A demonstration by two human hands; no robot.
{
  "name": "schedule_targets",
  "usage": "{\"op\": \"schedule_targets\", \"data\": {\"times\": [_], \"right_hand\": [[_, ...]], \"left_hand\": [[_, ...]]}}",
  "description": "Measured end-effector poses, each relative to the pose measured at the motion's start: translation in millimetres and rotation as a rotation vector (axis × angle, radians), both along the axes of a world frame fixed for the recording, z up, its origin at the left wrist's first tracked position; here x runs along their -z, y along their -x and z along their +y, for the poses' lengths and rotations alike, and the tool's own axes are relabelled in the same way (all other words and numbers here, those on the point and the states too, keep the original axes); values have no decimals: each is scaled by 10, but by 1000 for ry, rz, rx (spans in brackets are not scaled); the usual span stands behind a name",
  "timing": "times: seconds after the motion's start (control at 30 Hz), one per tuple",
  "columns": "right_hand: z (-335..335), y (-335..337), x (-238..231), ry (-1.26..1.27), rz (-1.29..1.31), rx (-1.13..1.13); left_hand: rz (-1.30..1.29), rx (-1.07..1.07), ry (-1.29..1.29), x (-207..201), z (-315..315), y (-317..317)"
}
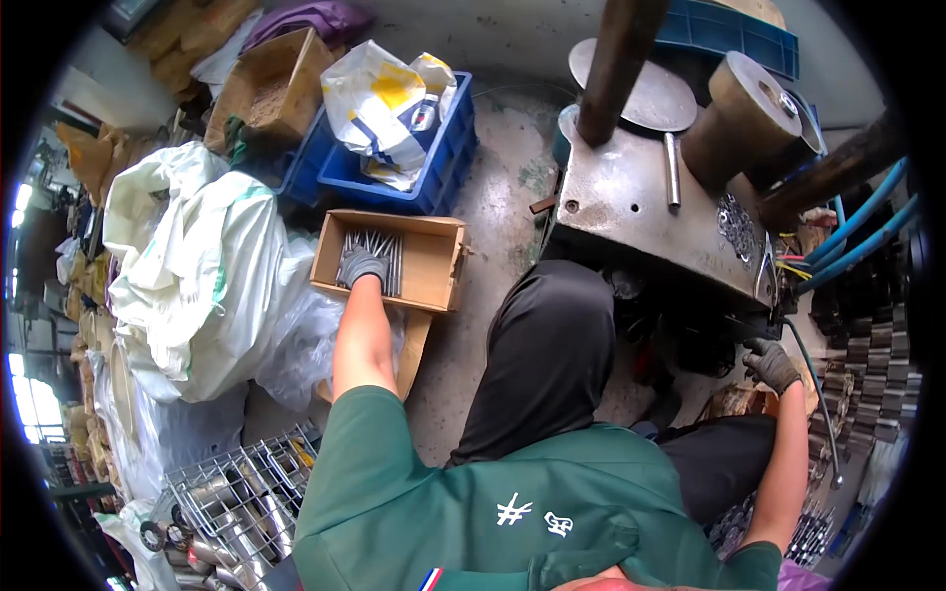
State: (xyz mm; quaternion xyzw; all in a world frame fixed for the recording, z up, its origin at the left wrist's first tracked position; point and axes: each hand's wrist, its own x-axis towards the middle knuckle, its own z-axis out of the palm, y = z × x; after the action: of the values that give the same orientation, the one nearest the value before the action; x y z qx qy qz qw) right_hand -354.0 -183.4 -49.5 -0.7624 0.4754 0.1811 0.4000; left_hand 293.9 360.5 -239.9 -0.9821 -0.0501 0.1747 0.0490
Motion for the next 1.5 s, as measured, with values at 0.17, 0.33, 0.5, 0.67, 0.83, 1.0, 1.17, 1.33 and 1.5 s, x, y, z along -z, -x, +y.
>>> {"op": "schedule_targets", "data": {"times": [0.17, 0.33, 0.5, 0.67, 0.83, 1.0, 1.17, 1.33, 1.5], "right_hand": [[-85, 127, -193, 166, 67, -321], [-490, 892, -9, 323, 143, -315], [74, 2319, 484, 350, 45, 137], [999, 3145, 1643, 448, -174, 623], [1706, 3198, 2430, 272, -274, 1211], [1561, 2742, 2530, 743, 39, 1092], [1048, 2513, 2525, 487, 249, 926], [871, 2290, 2581, 59, 279, 872], [1366, 2705, 3620, 242, 557, 323]], "left_hand": [[-35, 872, -210, 492, -131, -122], [-102, 902, -46, 1068, 530, -486], [103, 568, 12, 743, 317, -84], [-216, 579, 353, 544, 448, -311], [-368, 557, 965, -400, -311, 113], [-538, 817, 1297, -1856, -1347, 802], [-608, 1143, 1408, -2726, -2301, 1422], [-681, 1365, 1229, -2742, -2573, 1757], [-452, 1421, 1180, -2189, -2692, 1725]]}}
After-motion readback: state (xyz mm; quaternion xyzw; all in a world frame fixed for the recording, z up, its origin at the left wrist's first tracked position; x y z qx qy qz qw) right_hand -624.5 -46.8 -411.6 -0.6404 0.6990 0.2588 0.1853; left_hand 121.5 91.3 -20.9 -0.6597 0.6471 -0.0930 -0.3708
